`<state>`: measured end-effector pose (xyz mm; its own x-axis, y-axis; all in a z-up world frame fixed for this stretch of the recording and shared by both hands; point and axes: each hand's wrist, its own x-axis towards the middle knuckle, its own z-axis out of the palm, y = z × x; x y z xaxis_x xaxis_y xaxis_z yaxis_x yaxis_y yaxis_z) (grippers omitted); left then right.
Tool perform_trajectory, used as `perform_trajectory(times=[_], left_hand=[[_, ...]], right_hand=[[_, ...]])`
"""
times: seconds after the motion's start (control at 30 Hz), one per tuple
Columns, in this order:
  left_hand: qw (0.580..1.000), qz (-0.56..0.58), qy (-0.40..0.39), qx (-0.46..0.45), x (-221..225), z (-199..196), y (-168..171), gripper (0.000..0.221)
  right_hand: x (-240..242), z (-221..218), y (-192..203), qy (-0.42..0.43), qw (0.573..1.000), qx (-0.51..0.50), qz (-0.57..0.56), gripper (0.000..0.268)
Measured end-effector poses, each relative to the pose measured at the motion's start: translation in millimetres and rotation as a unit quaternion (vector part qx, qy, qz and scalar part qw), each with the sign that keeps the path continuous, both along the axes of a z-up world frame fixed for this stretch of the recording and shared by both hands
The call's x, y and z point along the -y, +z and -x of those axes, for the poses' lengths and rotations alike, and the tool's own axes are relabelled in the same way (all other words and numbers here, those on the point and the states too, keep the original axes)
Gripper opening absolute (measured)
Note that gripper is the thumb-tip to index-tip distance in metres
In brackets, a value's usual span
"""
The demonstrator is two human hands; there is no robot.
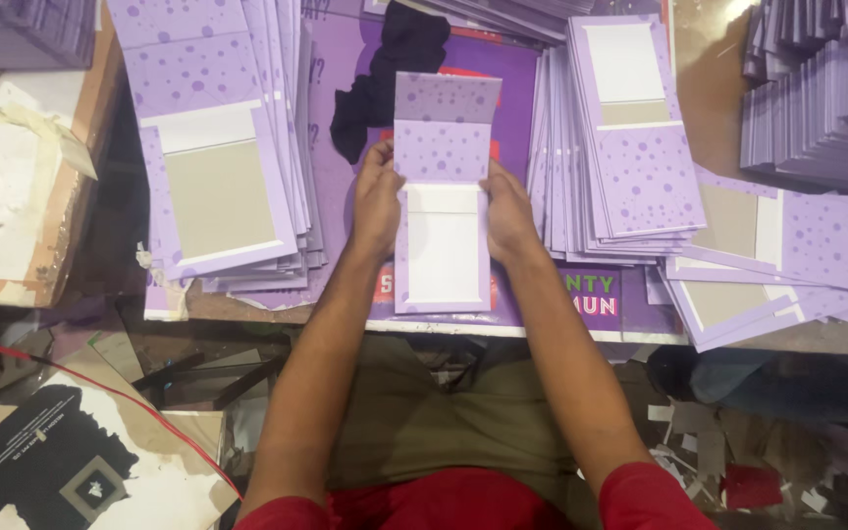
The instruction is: The person repeatedly wipes individual purple paper sheets with a black cloth and places them into a stack. The person handles the sheets one at a time, wiping each surface before stacking them on the table.
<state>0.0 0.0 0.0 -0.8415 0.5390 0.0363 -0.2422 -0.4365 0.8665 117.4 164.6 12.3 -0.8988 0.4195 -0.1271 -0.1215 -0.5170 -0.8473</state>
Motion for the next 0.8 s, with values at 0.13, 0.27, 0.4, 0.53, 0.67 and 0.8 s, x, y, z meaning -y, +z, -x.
perform_trajectory(times=[0.13, 0.27, 0.4, 0.53, 0.67, 0.8], left_hand=[[0.999, -0.02, -0.032, 0.008, 4, 2, 24, 0.04], [0.989, 0.021, -0.144, 0.009, 15, -7, 65, 0.056], [0.983, 0.028, -0.178, -0.022, 1, -37, 85, 0.056], [0.996, -0.073, -0.005, 0.054, -15, -56, 100, 0.057], [0.994, -0.041, 0.103, 0.012, -16, -69, 95, 0.057], [0.927, 0.268, 0.186, -0.187, -6, -75, 82, 0.056]], right_hand=[[17, -9, 39, -0.011, 0.999, 0.022, 0.037, 0.052], [11, -41, 93, -0.017, 0.992, 0.078, -0.102, 0.057], [0, -79, 124, 0.0, 0.972, 0.104, -0.212, 0.075], [15, -116, 128, 0.018, 0.986, 0.125, -0.11, 0.074], [47, -148, 98, 0.012, 0.99, -0.027, 0.14, 0.06], [64, -133, 59, -0.072, 0.99, 0.046, 0.114, 0.042]])
